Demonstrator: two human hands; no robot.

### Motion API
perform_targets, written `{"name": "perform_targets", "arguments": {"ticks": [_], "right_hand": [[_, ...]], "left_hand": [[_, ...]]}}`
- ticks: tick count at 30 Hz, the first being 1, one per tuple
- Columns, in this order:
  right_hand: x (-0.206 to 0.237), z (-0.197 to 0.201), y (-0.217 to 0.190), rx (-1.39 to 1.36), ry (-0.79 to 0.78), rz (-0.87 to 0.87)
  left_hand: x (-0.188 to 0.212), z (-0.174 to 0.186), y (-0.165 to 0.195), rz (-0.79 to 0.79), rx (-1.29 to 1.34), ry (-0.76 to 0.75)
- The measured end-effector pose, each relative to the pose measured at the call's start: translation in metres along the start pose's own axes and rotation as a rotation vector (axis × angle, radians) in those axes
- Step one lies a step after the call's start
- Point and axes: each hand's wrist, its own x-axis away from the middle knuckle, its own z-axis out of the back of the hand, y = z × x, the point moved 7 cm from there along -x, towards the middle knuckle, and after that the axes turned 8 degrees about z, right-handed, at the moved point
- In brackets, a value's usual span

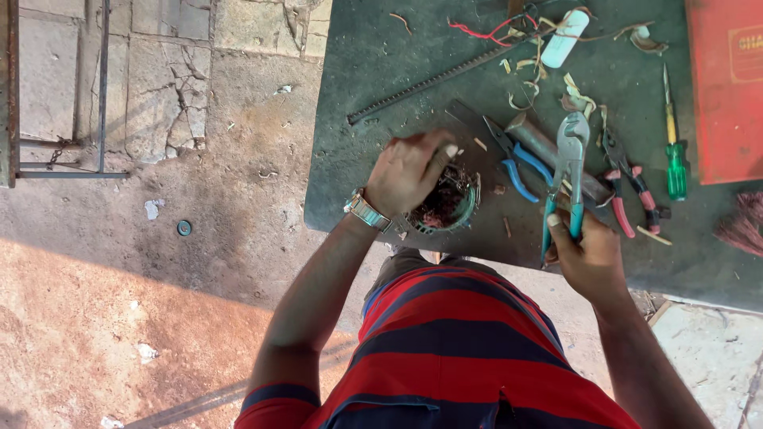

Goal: The person uses pliers and a screwdriver to remove and adjust copper windings inside a cylindrical electrical component. Another person assists by using a hammer to tap the component while the first person holds it steady. The person then uses pliers to pull and trim the copper wires.

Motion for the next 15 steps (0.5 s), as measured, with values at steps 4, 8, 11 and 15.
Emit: {"name": "perform_targets", "arguments": {"ticks": [4,8,11,15], "right_hand": [[0.021,0.003,0.003,-0.038,0.045,0.027],[0.034,0.006,-0.001,0.015,0.065,0.16],[0.038,0.005,0.002,-0.064,0.067,0.134],[0.041,0.001,0.005,-0.14,0.043,0.119]], "left_hand": [[0.04,0.027,0.026,0.005,-0.055,0.234],[0.081,0.001,0.052,-0.022,-0.317,0.098],[0.088,-0.015,0.061,-0.087,-0.508,0.101],[0.08,-0.023,0.06,-0.016,-0.482,0.086]]}}
